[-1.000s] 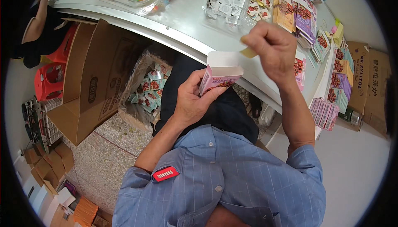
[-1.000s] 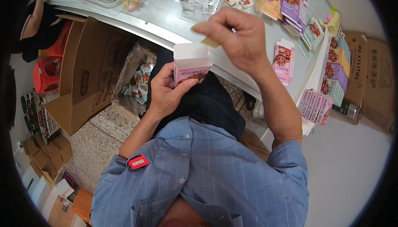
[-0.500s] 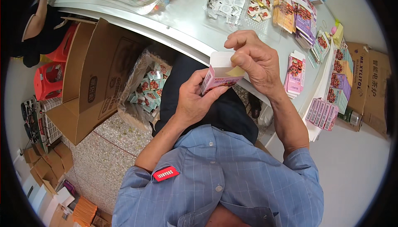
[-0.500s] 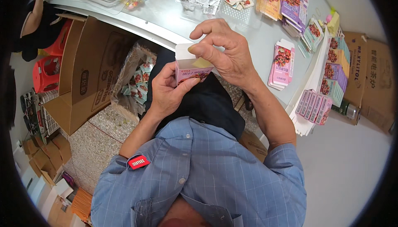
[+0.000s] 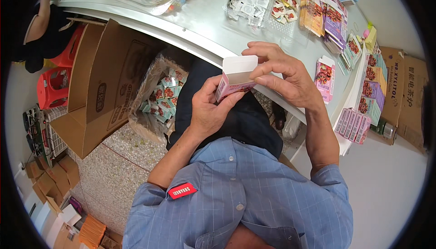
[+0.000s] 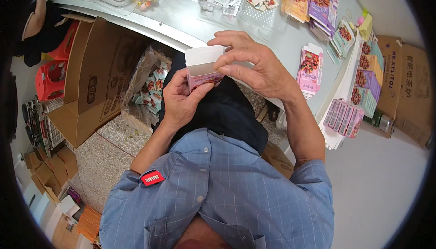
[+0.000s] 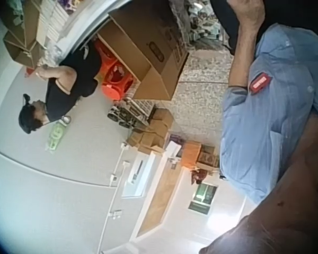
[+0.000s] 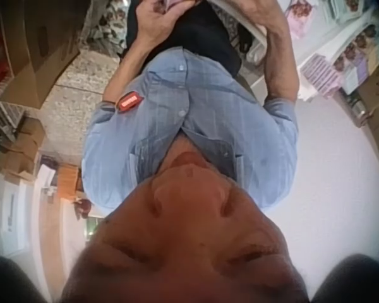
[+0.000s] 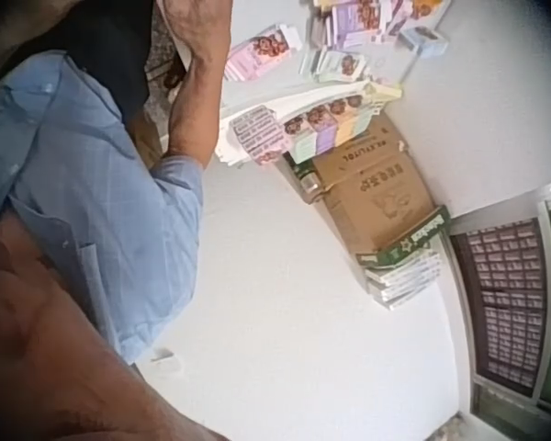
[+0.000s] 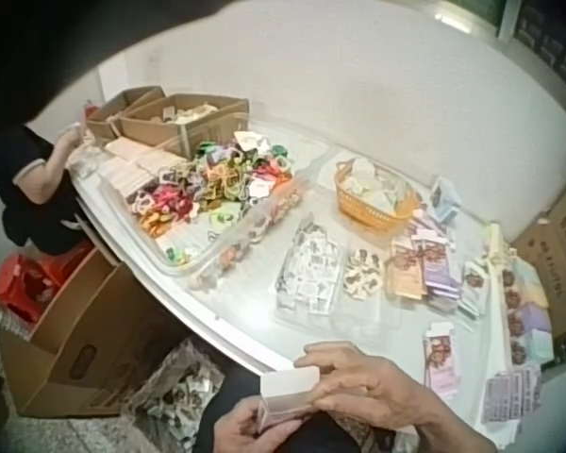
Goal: Packaging small toys and keychains into small pink boxes at a workbench.
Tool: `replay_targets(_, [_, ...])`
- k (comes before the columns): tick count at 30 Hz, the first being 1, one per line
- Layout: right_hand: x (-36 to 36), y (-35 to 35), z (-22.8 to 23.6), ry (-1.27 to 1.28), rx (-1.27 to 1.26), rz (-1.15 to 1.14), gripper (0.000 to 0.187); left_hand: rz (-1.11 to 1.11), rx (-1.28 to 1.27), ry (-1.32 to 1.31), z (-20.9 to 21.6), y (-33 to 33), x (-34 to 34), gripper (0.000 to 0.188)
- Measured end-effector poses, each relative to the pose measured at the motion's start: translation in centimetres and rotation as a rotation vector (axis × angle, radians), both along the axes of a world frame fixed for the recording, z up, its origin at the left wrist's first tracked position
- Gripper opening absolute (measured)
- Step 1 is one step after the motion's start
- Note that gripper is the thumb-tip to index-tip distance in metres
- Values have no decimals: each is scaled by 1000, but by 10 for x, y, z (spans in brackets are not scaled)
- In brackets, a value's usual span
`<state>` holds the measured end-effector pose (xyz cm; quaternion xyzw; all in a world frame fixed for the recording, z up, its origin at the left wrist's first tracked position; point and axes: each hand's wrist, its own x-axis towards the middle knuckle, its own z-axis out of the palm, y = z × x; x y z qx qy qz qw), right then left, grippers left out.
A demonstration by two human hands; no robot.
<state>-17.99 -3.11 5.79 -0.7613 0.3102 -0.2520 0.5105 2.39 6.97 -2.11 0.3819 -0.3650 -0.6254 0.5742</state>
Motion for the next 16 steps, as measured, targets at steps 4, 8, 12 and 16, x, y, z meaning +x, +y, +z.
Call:
replay_targets(4, [5,1,7,-35,12,-45,16,3,-24,-73,-4,-2,3,36])
replay_targets(8, [-4,-16,10,-44,-70,-252,20,16,-22,-43,-2,-2,4,36])
replay_targets(12, [-12,-69,16,143,-280,-605,25,20,-9,-74,-9,-1,8,37])
replay_targets(16, [-27,-143,25,312,-455,-649,35,5,3,-173,-10,-1,16,43])
